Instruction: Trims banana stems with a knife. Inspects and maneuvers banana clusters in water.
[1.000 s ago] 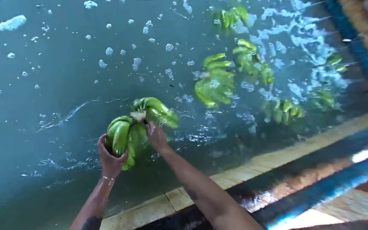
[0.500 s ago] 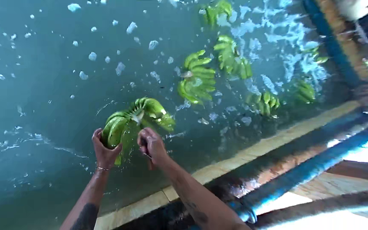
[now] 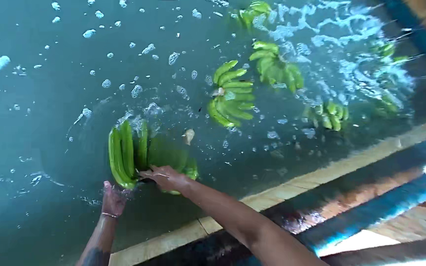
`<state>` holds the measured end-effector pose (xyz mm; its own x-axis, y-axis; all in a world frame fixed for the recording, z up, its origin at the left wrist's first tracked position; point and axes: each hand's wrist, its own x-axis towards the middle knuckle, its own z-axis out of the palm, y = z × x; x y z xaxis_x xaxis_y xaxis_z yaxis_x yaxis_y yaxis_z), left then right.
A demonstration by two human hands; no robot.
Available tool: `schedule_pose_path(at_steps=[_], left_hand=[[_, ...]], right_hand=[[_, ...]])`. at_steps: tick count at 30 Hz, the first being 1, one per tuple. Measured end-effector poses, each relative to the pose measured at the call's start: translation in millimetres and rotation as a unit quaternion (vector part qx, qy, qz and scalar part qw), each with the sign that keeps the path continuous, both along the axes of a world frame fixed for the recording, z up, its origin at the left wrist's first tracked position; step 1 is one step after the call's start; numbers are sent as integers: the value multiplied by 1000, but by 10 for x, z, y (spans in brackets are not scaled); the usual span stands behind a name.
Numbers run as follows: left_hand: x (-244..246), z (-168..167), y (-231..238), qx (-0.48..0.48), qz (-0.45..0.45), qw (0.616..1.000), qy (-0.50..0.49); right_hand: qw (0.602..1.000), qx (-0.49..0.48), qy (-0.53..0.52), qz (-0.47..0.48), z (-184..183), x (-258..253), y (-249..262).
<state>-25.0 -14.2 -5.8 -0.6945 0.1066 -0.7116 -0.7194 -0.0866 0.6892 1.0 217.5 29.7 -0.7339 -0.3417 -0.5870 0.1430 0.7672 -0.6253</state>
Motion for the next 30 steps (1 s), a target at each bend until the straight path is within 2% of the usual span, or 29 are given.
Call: schedule_pose_path(at_steps=[2, 4, 6, 9, 13, 18, 21, 23, 24, 26, 27, 28, 29, 30], left_hand=[[69, -224, -91, 59, -41, 997, -9], [330, -397, -167, 90, -39, 993, -60], [560, -425, -139, 129, -51, 986, -91], [780, -296, 113, 191, -23, 974, -118], [681, 95, 627, 148, 106, 969, -165], [656, 171, 921, 107, 139, 973, -148], [578, 218, 1128, 105, 171, 969, -147], [580, 145, 1226, 98, 195, 966, -141], [604, 75, 1210, 102, 201, 965, -132], [616, -45, 1071, 109, 197, 969, -105], [605, -71, 1005, 102, 196, 970, -100], [571, -74, 972, 80, 194, 972, -103], [539, -67, 951, 52, 196, 972, -116], [483, -91, 946, 8, 208, 969, -131]], right_hand=[[1000, 19, 0, -13, 115, 230, 162], [990, 46, -18, -133, 264, 433, 386], [964, 90, -20, -249, 366, 544, 623], [938, 139, -3, -317, 433, 547, 725], [929, 191, -16, -316, 313, 279, 721], [936, 241, -30, -256, 126, -40, 768], [932, 253, 0, -260, -76, -260, 736], [935, 211, -14, -285, -228, -308, 659], [941, 156, -41, -297, -298, -250, 666], [947, -19, -112, -302, -386, 27, 869], [923, -118, -178, -321, -320, 200, 1027], [880, -197, -233, -362, -196, 336, 1199], [841, -241, -249, -415, -105, 461, 1371], [820, -246, -234, -461, -64, 549, 1529]])
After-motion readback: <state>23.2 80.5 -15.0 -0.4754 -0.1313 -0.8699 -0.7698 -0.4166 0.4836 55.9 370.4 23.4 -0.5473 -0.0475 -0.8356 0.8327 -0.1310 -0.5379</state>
